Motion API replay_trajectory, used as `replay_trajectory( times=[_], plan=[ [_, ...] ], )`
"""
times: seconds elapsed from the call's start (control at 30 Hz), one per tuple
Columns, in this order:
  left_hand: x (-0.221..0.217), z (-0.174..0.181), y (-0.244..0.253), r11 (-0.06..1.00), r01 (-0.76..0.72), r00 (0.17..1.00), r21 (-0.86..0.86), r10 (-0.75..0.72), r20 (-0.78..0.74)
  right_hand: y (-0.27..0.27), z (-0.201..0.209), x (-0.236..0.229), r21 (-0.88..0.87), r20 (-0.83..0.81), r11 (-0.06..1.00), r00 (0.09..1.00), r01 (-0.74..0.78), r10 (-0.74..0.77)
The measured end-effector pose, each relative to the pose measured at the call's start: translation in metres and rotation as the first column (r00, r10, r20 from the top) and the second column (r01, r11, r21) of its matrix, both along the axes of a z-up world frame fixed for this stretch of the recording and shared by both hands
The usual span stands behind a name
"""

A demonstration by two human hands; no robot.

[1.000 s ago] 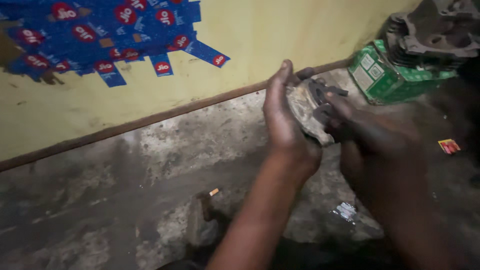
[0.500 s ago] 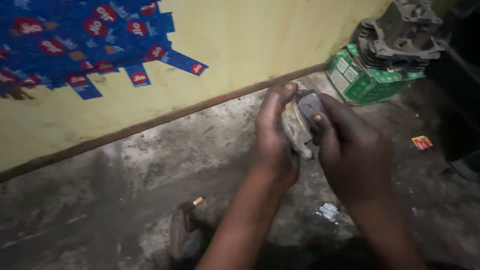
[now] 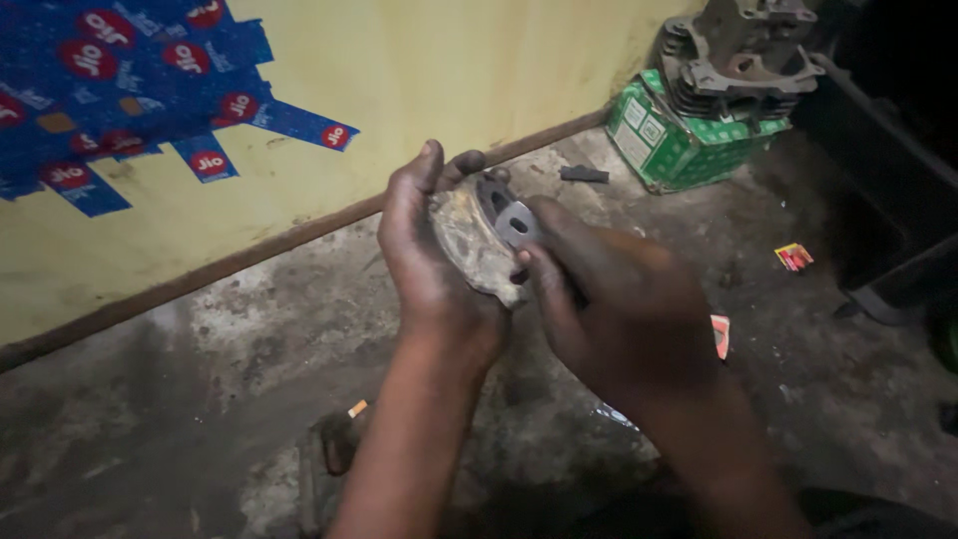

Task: The person cleans a metal automotive housing by using a thin metal strip to scrape off debris and wiping the interior surfaces.

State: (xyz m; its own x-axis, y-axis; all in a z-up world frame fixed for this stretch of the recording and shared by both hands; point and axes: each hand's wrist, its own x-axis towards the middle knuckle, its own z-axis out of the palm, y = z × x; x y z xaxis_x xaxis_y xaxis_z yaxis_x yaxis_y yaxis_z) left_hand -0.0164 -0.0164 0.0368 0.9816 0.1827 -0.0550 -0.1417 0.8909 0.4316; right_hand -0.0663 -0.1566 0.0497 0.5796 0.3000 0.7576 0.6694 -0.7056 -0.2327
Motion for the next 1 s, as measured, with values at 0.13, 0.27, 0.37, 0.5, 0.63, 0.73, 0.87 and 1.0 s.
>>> replay_trajectory(
  times=[0.13, 0.27, 0.37, 0.5, 0.63, 0.73, 0.87, 1.0],
  plan=[
    [-0.001, 0.001, -0.001, 0.998, 0.067, 0.998, 0.006, -0.067, -0.006, -0.001, 0.003, -0.002, -0.053, -0.017, 0.997, 0.998, 0.058, -0.059],
    [-0.002, 0.005, -0.001, 0.997, 0.082, 0.997, -0.013, -0.082, 0.01, -0.002, 0.01, -0.001, -0.049, -0.075, 0.998, 0.997, 0.024, -0.027],
    [-0.005, 0.005, -0.003, 0.995, 0.094, 0.996, -0.019, -0.094, 0.002, -0.004, 0.01, -0.003, -0.053, -0.116, 0.995, 0.989, 0.085, -0.09],
    [-0.006, 0.009, -0.005, 0.997, 0.069, 0.997, -0.025, -0.07, -0.042, -0.005, 0.013, -0.003, -0.035, -0.175, 0.997, 0.982, 0.064, -0.069],
    [-0.006, 0.007, -0.002, 0.994, 0.081, 0.993, -0.067, -0.086, -0.079, -0.003, 0.01, -0.001, -0.022, -0.17, 0.999, 0.985, 0.029, -0.032],
    [-0.003, 0.006, 0.0, 0.992, 0.097, 0.99, -0.078, -0.104, -0.093, -0.002, 0.009, -0.004, 0.065, -0.141, 0.997, 0.989, -0.034, 0.042],
    [0.001, 0.008, 0.008, 0.99, 0.108, 0.99, -0.087, -0.114, -0.077, 0.004, 0.016, -0.01, -0.02, -0.17, 0.999, 0.984, 0.046, -0.049],
    [-0.001, 0.008, 0.01, 0.981, 0.184, 0.983, -0.062, -0.182, 0.036, 0.01, 0.016, -0.007, -0.031, -0.05, 0.999, 0.999, 0.013, -0.014]
  ],
)
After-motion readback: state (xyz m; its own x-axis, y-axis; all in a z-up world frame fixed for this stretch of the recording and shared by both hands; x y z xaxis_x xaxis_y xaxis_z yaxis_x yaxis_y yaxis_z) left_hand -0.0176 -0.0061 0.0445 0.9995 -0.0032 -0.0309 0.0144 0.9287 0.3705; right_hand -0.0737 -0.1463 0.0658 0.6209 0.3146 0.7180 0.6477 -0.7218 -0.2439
